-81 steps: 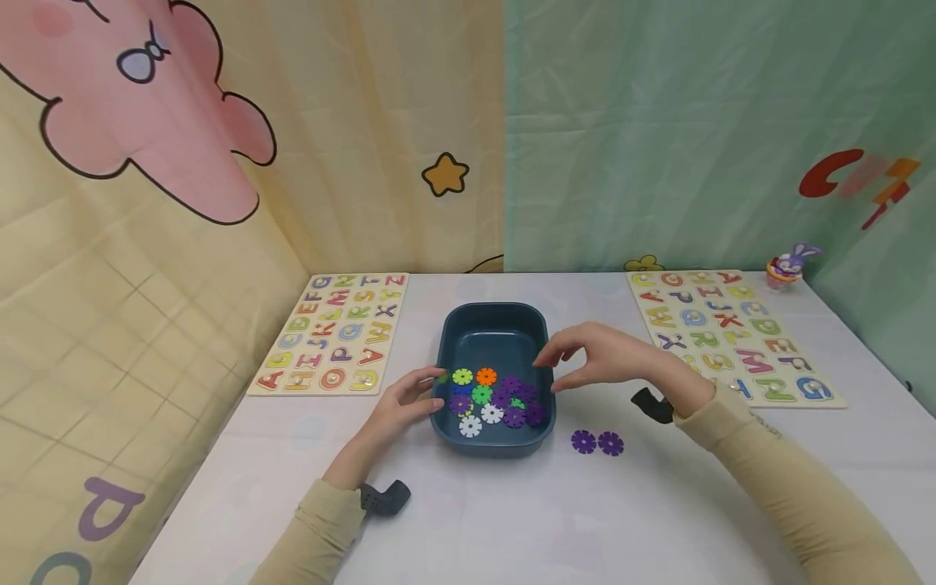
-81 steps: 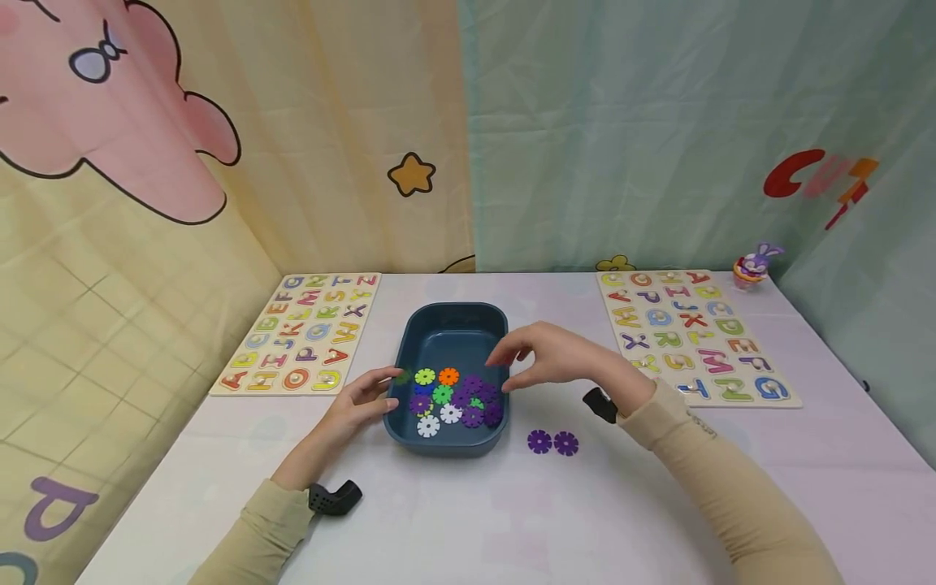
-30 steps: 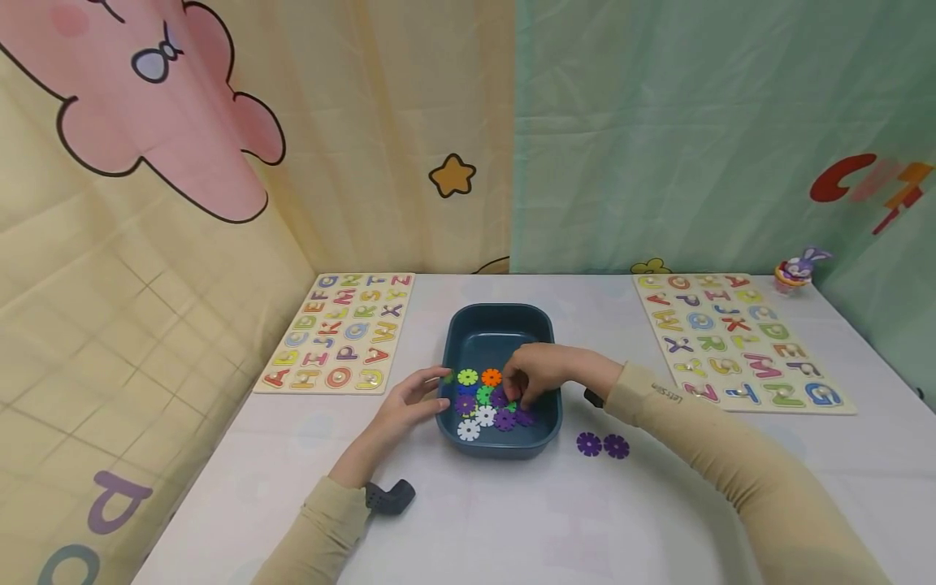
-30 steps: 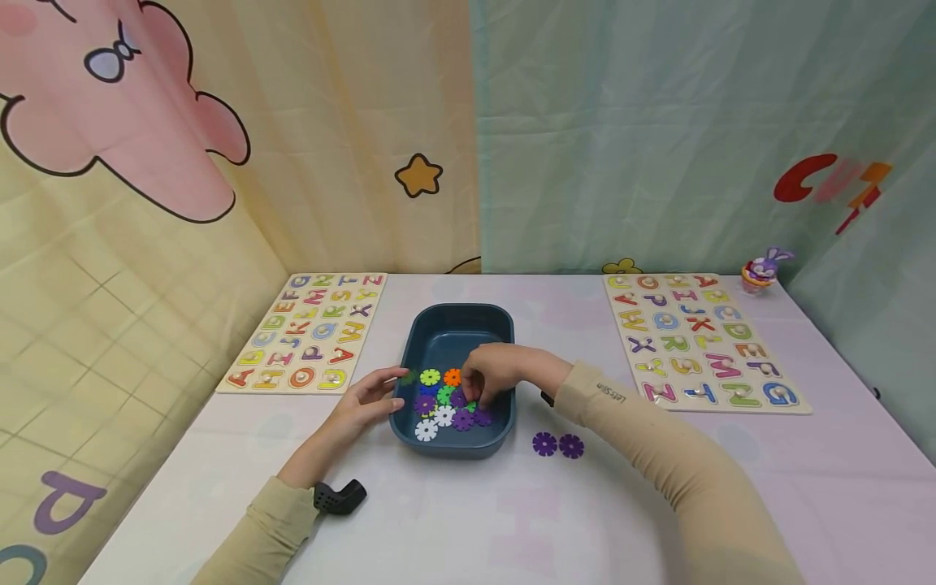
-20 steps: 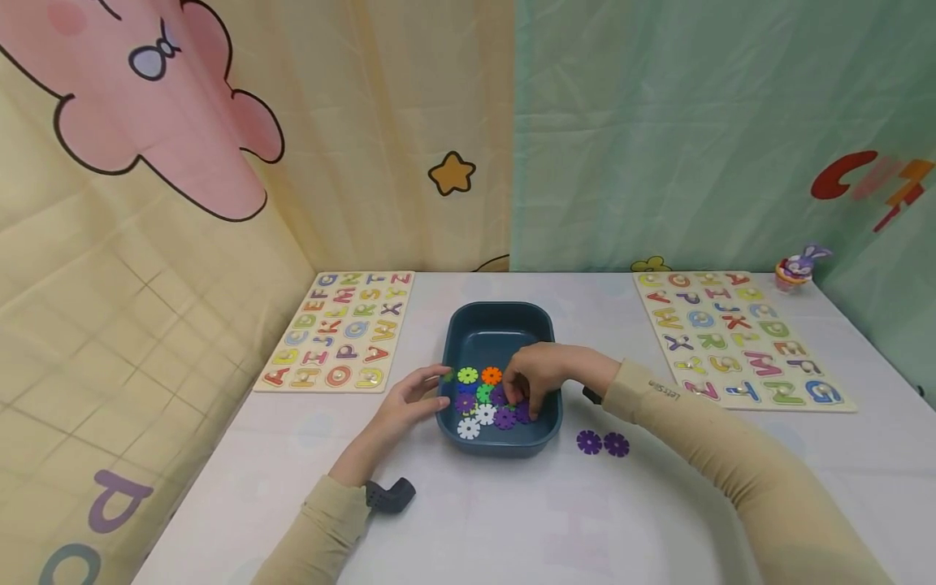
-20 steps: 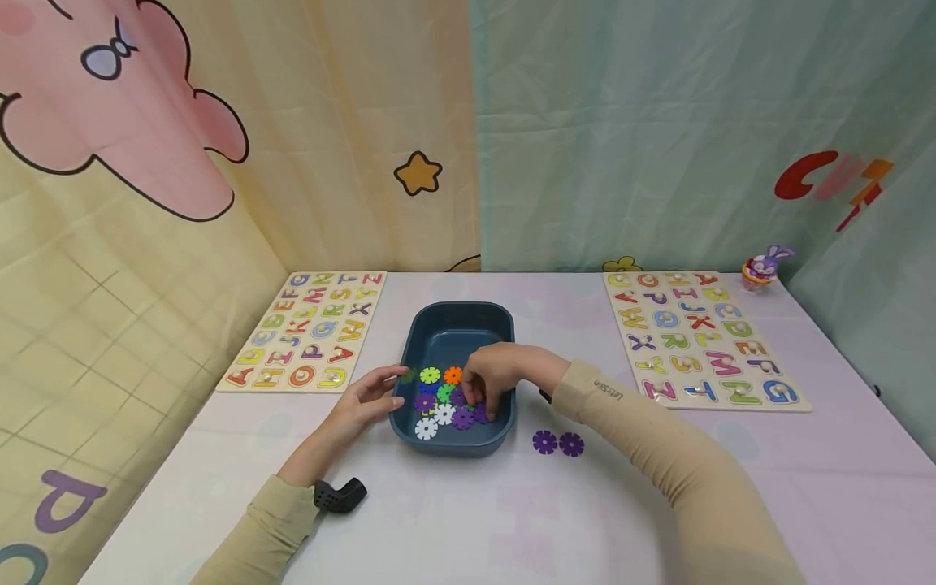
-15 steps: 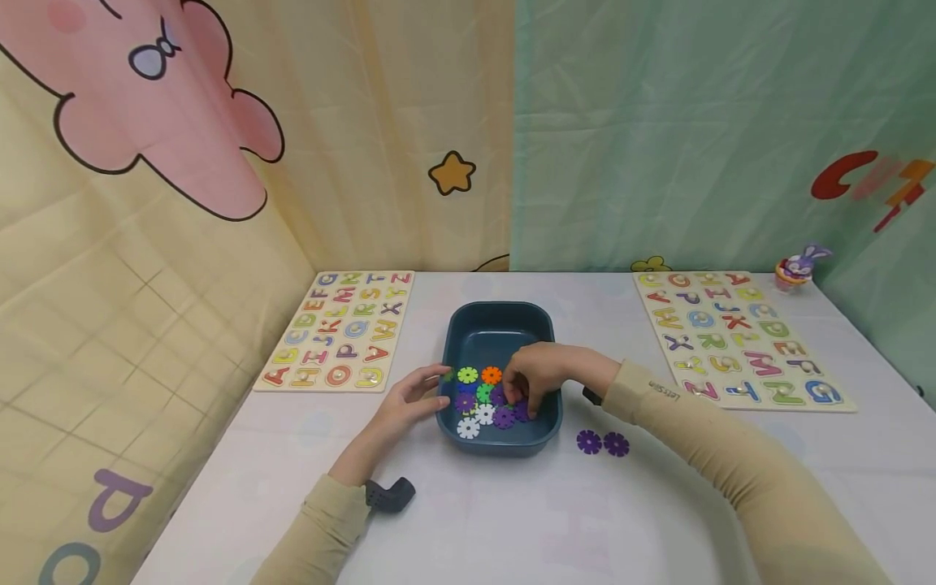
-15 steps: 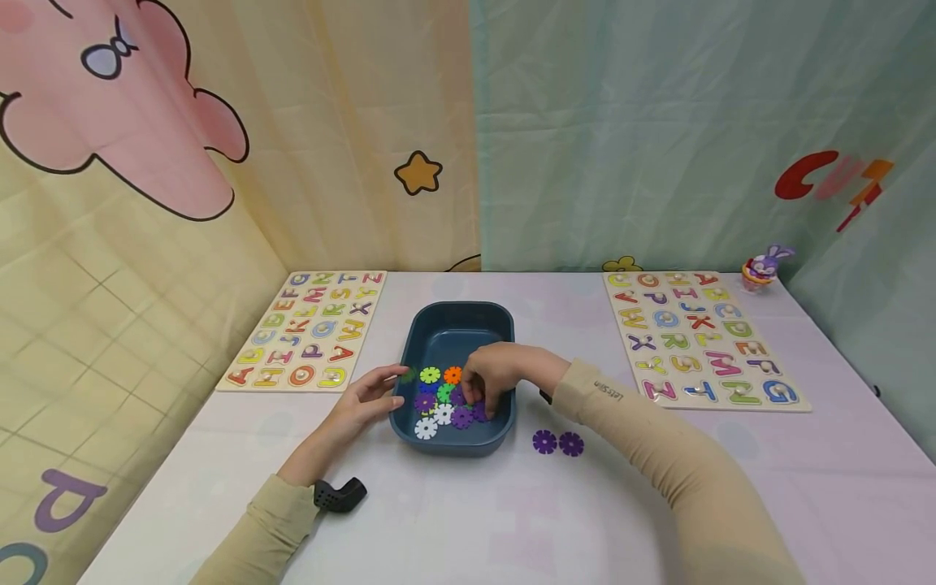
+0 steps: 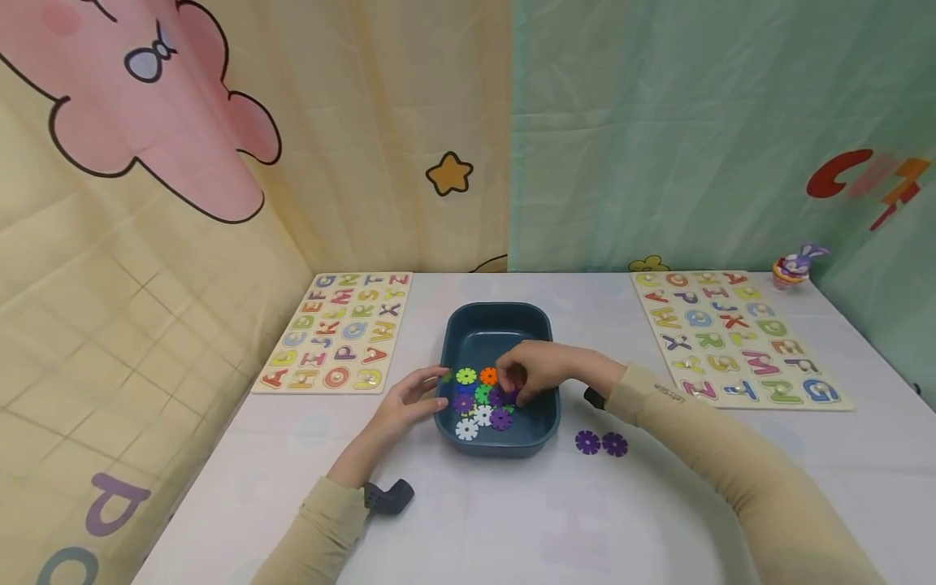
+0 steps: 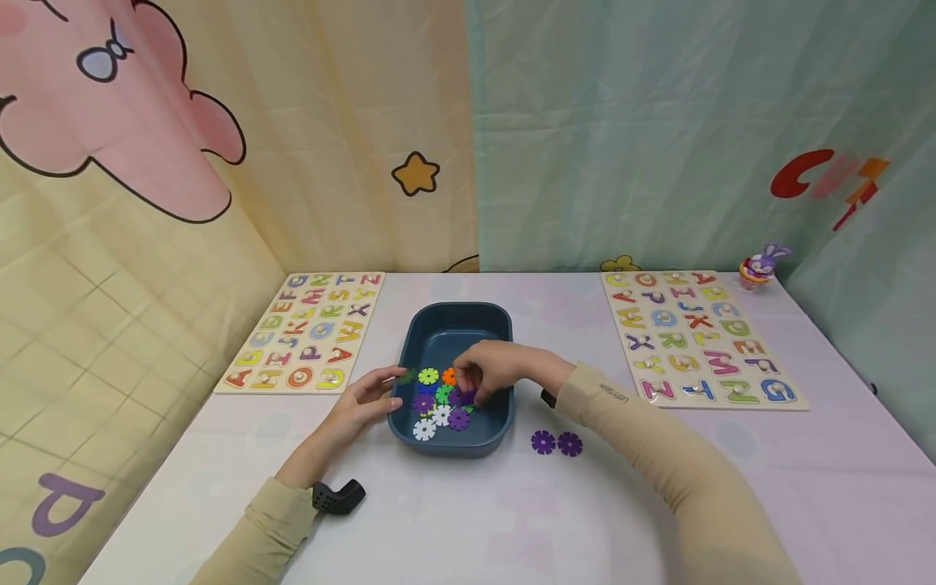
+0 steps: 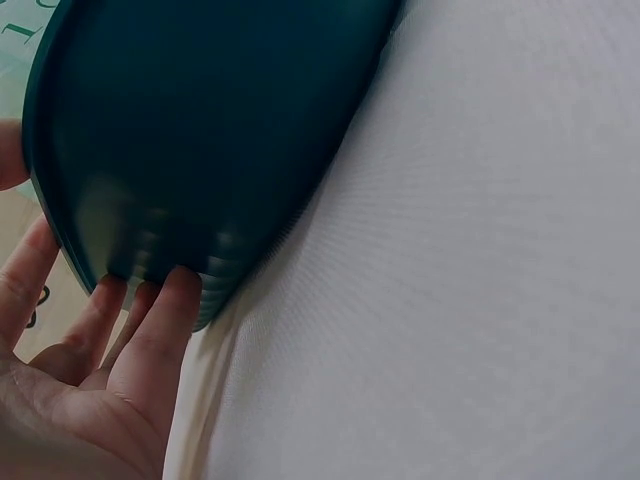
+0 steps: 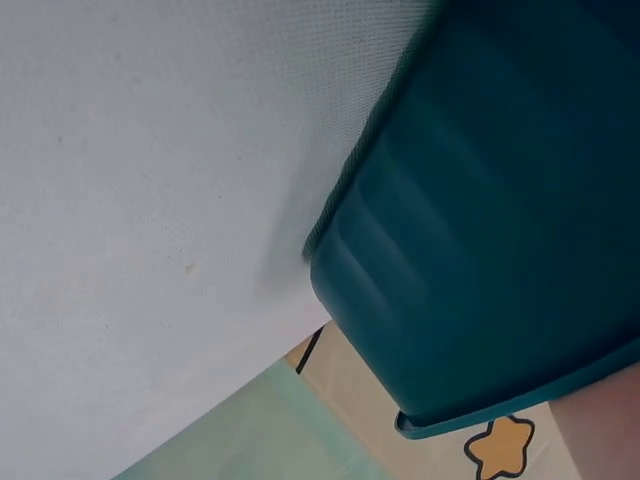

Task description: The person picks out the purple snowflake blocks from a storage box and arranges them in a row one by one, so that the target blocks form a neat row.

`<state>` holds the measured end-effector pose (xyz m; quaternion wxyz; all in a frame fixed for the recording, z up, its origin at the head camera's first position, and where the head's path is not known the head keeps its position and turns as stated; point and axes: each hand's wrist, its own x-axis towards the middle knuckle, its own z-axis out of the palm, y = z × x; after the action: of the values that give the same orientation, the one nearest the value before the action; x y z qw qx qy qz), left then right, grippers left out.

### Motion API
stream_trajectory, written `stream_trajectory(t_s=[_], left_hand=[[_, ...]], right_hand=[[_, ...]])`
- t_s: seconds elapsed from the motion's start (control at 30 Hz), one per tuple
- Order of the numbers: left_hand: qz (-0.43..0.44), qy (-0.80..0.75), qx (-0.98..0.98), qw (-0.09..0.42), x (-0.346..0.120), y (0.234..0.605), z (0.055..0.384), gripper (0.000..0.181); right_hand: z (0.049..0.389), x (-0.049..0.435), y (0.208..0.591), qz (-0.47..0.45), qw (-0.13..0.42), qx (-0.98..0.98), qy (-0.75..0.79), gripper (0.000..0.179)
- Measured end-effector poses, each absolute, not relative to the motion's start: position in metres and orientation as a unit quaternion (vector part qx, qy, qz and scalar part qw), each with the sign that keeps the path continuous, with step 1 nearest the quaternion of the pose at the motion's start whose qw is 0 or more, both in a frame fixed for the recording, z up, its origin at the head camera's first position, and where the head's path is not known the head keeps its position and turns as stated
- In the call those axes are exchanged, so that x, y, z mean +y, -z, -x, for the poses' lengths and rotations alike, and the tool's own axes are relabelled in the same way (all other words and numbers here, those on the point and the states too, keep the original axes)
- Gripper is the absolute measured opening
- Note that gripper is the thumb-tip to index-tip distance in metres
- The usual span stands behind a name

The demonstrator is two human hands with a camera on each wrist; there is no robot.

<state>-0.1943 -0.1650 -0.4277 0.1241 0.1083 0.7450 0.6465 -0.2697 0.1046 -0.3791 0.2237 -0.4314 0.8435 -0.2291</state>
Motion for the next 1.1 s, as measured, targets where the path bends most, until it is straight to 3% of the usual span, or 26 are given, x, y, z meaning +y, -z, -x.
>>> stream_trajectory(t_s=[0.5,0.9,1.1], left_hand=[[-0.114,-0.645,0.744,0.128,-0.165,0.428,0.196,0.053],[-0.117,-0.642,0.747,0.127,-0.166,0.428,0.196,0.051],[-0.12,-0.639,0.749,0.124,-0.166,0.427,0.195,0.051]], right_hand=[[0.25,0.153,0.362,0.37,0.137,0.824,0.406,0.017],[0.212,0.207,0.35,0.292,0.131,0.84,0.437,0.033],[0.192,0.228,0.354,0.281,0.118,0.857,0.415,0.033]])
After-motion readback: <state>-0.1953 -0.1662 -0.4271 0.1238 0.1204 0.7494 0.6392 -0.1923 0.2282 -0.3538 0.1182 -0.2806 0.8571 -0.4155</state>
